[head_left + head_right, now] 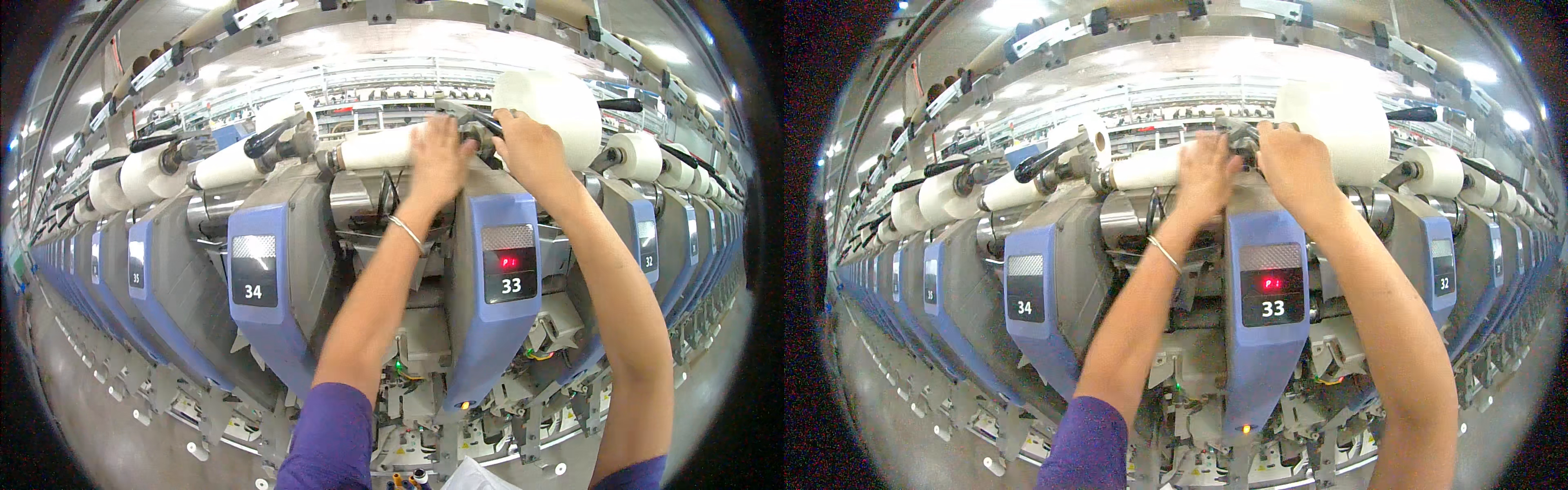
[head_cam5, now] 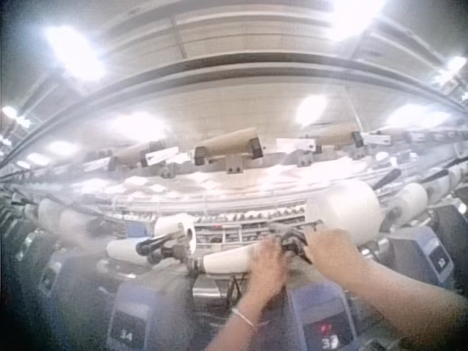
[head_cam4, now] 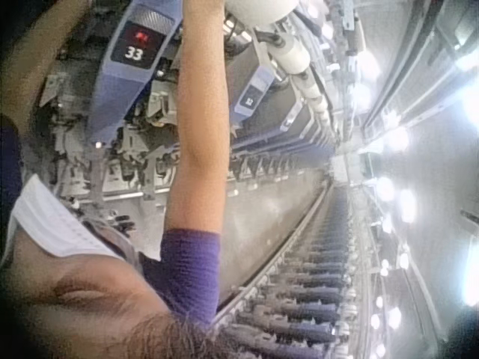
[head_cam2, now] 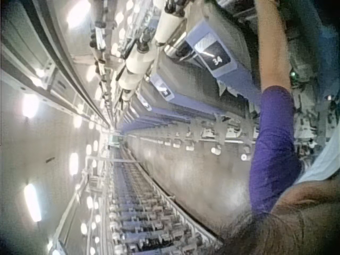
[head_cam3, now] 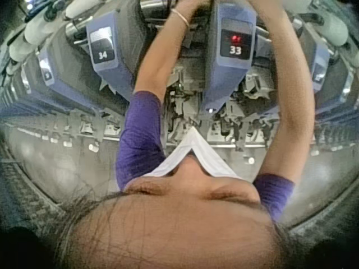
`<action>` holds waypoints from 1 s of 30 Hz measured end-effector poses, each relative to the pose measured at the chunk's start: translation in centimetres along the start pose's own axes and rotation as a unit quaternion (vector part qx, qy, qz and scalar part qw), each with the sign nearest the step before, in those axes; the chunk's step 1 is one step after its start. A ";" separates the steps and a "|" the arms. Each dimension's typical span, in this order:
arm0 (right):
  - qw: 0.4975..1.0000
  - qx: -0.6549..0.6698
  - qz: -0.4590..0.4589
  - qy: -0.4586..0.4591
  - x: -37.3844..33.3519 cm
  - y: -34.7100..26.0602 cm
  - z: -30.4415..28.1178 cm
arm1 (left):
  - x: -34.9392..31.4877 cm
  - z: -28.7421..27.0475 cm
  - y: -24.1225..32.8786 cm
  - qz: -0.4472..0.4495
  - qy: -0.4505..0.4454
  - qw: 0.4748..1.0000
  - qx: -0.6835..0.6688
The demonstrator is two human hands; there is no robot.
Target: The person walks along a row of textile machines and replaces empty spools with new ones. They remove empty spools from the top of each machine and install new spools, occasionally using a yellow tool to assist with the process.
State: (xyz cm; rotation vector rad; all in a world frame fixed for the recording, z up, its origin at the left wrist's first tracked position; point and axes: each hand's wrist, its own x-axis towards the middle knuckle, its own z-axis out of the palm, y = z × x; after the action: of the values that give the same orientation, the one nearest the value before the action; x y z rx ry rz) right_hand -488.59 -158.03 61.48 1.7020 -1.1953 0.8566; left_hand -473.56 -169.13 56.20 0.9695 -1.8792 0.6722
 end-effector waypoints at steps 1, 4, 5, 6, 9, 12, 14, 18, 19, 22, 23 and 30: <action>1.000 0.001 -0.003 0.003 0.0 0.0 0.0 | -0.5 0.0 1.3 -0.024 0.009 0.991 -0.134; 1.000 0.005 0.001 -0.006 -0.1 0.0 -0.1 | -3.8 -2.3 3.4 -0.065 0.038 0.883 -0.462; 1.000 0.007 0.000 -0.007 -0.1 0.0 -0.2 | -5.3 -3.6 3.6 -0.035 0.069 0.905 -0.418; 1.000 0.007 0.001 -0.007 -0.1 0.0 -0.3 | -6.7 -4.8 3.4 -0.072 0.037 0.911 -0.404; 1.000 -0.005 -0.005 -0.009 0.0 -0.1 -0.4 | -8.9 -7.3 0.5 -0.168 0.075 0.934 -0.305; 0.996 -0.026 0.025 -0.079 0.5 0.2 -0.4 | -7.3 -7.6 -4.1 -0.263 0.226 0.921 -0.179; 0.996 -0.035 0.022 -0.076 1.2 0.5 -0.3 | -5.6 -6.6 -6.2 -0.243 0.176 0.945 -0.132; 0.998 -0.023 0.013 -0.064 2.5 1.1 0.0 | -3.5 -4.4 -7.9 -0.179 0.211 0.959 -0.060; 0.997 -0.026 0.013 -0.065 2.7 1.2 0.1 | -3.2 -4.0 -8.1 -0.180 0.222 0.956 -0.071; 0.999 -0.025 0.006 -0.048 2.6 1.3 0.3 | -2.4 -3.5 -8.2 -0.195 0.255 0.943 -0.086; 1.000 -0.016 -0.007 -0.023 2.4 1.2 0.4 | -2.2 -3.5 -8.1 -0.189 0.254 0.946 -0.070; 0.998 -0.016 0.009 -0.061 2.2 1.2 0.3 | 0.4 -4.0 -8.8 -0.206 0.096 0.970 0.090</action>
State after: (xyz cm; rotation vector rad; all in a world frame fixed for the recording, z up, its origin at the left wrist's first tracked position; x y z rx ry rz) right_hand -489.03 -159.25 63.62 1.7407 -1.3004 0.7505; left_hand -464.51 -171.06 58.91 1.3153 -1.4062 0.6619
